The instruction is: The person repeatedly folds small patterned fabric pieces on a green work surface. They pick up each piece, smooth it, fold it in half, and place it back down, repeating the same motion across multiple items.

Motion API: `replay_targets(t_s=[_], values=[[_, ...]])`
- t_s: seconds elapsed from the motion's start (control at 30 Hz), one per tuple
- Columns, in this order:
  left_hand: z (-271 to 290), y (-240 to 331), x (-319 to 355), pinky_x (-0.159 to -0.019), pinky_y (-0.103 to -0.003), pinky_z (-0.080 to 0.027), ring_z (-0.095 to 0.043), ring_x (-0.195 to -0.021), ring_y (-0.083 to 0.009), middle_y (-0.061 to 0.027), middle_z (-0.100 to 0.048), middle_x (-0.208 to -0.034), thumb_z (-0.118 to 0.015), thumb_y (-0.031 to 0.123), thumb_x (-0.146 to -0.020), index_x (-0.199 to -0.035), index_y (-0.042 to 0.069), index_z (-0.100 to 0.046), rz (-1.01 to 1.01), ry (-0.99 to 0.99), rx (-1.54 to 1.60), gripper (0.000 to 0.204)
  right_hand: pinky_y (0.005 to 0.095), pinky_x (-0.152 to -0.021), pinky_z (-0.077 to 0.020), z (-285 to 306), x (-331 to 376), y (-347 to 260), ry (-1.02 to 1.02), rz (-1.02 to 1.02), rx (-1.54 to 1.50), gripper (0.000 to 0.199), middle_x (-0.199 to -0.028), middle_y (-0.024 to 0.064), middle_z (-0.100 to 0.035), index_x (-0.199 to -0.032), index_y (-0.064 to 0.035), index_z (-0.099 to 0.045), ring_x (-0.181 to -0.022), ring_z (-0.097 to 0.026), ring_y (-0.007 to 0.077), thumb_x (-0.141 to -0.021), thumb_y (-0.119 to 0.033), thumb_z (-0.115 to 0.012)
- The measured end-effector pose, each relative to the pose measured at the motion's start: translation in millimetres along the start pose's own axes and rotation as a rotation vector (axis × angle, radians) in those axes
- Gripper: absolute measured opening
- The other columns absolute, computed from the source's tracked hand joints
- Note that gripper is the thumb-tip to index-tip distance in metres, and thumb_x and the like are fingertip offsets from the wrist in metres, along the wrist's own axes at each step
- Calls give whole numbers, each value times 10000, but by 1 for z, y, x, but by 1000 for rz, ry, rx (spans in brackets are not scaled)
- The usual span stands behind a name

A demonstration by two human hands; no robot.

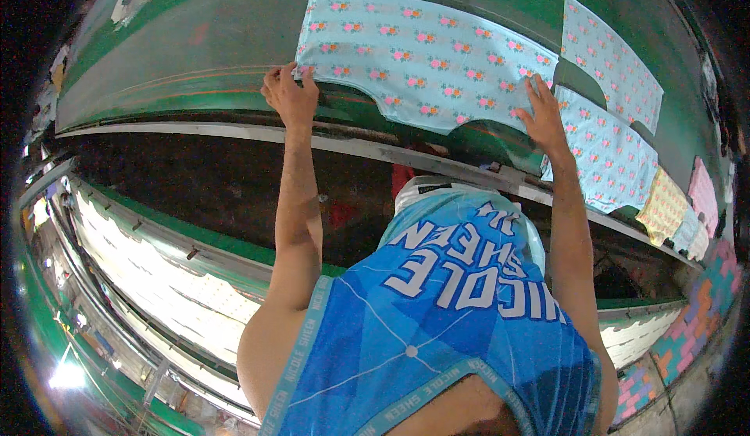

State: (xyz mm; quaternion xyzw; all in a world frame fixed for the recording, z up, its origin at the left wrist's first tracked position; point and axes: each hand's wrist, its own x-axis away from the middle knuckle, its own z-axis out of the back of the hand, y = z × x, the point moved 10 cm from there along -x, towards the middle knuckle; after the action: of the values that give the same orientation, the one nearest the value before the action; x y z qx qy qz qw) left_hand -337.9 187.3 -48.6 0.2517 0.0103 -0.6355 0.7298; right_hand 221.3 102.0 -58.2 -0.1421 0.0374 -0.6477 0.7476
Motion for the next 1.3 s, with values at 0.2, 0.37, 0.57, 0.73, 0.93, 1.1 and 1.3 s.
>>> replay_targets(t_s=[0.2,0.37,0.57,0.73,0.93,1.1,1.3], values=[[-1,-2,-6,-1016,-562,-454,-557,-1194,-435,-244,-611,-1246,-745,221,-915,-1178,63,-722,95,44,41,308,553,-1278,-251,3,6,-2,19,5,-38,791,-1747,197,-228,-1635,-91,-391,-1590,-270,407,-957,-299,-741],[0,-9,-10,-1043,-567,-449,-568,-1193,-432,-228,-617,-1264,-710,195,-941,-1238,46,-695,10,60,-52,332,561,-1284,-235,0,4,-6,-5,-20,-58,804,-1750,196,-226,-1641,-92,-381,-1599,-259,397,-955,-308,-740],[-33,112,5,-1229,-620,-290,-374,-1514,-460,-285,-429,-1610,-557,361,-1069,-1508,0,-522,-432,-66,23,569,558,-1280,-252,2,7,0,23,14,-62,825,-1740,225,-233,-1641,-105,-387,-1596,-267,401,-952,-386,-744],[-77,83,2,-1283,-622,-133,-180,-1608,-465,-289,-229,-1722,-412,506,-1097,-1609,-73,-348,-165,-245,-196,775,515,-1286,-263,27,31,11,59,-14,-366,820,-1712,296,-244,-1628,-91,-410,-1595,-261,420,-961,-449,-726],[-87,144,9,-1220,-633,-300,-372,-1506,-489,-309,-425,-1602,-571,348,-1036,-1506,-61,-481,-370,-74,-393,629,468,-1257,-346,81,69,64,220,-56,-429,683,-1701,198,-341,-1586,-106,-468,-1550,-367,390,-994,-320,-732],[-98,401,113,-1178,-552,-398,-535,-1383,-360,-156,-612,-1444,-676,192,-962,-1345,41,-640,-765,-382,222,413,468,-1196,-424,105,137,150,422,-220,-449,480,-1553,193,-549,-1435,-75,-617,-1439,-518,376,-996,-233,-732],[-139,521,132,-1156,-642,-356,-482,-1384,-368,-112,-469,-1576,-576,388,-1029,-1525,48,-519,-819,-286,110,603,463,-1131,-483,104,210,247,572,-305,-455,331,-1367,175,-695,-1287,-50,-714,-1318,-624,371,-971,-145,-748]])
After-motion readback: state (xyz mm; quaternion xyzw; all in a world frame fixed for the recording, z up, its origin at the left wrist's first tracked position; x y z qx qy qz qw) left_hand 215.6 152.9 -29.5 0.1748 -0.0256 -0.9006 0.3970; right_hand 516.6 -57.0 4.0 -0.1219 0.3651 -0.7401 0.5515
